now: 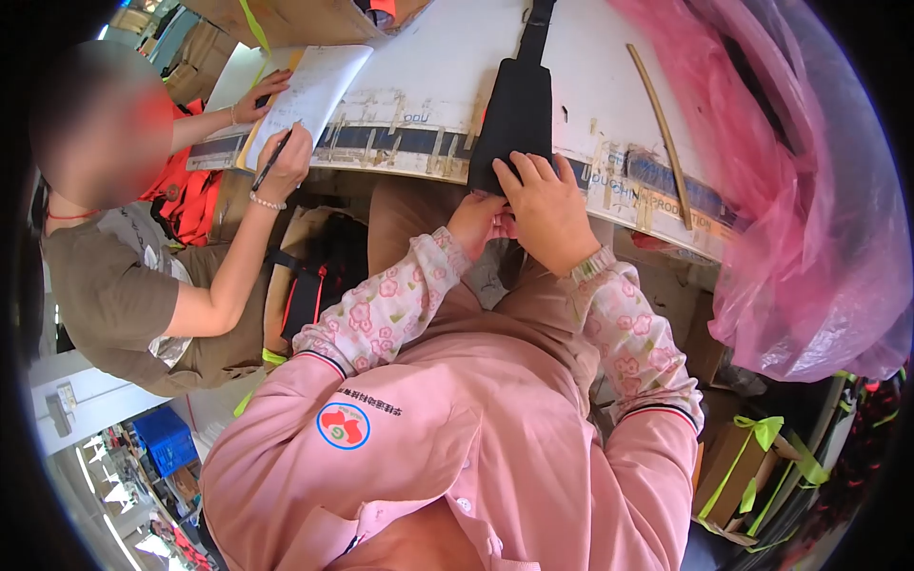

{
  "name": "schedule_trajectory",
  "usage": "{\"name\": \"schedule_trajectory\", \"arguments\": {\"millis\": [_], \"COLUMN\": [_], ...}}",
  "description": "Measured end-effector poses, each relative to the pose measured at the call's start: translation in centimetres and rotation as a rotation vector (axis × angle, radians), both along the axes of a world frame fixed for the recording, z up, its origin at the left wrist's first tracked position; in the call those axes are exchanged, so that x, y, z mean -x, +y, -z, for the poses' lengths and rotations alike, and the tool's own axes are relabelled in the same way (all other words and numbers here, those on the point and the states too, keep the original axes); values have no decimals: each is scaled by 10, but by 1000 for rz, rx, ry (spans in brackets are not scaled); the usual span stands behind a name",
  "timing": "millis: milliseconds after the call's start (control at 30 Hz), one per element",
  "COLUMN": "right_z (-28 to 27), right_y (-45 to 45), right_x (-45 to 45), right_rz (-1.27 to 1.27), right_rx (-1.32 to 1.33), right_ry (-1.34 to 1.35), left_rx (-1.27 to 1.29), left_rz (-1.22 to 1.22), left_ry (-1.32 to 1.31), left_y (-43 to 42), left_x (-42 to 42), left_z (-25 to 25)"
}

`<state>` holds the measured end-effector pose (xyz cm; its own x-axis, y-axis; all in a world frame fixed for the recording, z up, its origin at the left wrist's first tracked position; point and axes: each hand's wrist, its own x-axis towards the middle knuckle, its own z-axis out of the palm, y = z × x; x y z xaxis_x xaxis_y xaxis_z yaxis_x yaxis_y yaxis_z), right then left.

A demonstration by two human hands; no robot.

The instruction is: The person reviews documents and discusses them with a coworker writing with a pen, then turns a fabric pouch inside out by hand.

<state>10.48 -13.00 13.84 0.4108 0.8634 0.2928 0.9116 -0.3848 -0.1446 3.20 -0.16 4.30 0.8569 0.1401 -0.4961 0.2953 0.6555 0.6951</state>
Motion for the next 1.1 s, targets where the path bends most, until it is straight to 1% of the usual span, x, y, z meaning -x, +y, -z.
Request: {"name": "schedule_trajectory", "arguments": {"millis": [200, 333, 400, 433, 533, 567, 733, 833, 933, 967, 1067, 1100], "right_z": [4, 0, -2, 0, 12, 16, 16, 12, 16, 16, 18, 20], "right_y": [3, 6, 10, 13, 17, 18, 15, 9, 4, 3, 1, 1], "right_x": [-7, -10, -12, -12, -9, -5, -4, 0, 5, 7, 12, 12], "right_rz": [-4, 2, 9, -4, 12, 6, -2, -15, -12, -15, -8, -4], "right_rx": [18, -20, -28, -124, -93, -139, -170, -165, -182, -200, -210, -215], "right_ry": [8, 27, 62, 43, 48, 33, 91, 93, 89, 91, 76, 63], "left_rx": [5, -6, -4, 4, 4, -10, 14, 99, 219, 242, 402, 330], "left_rz": [39, 59, 35, 17, -45, -65, -109, -6, 221, 248, 259, 250], "left_ry": [-20, -22, -19, -25, -18, -10, 21, -133, -267, -289, -168, -103], "left_y": [2, 1, 0, -2, -5, -8, -8, 0, 16, 18, 25, 24], "left_x": [1, 1, 1, 1, -1, -3, -4, 4, 14, 16, 13, 9], "left_z": [1, -6, -7, -5, 2, 3, 5, 11, 10, 7, -18, -23]}}
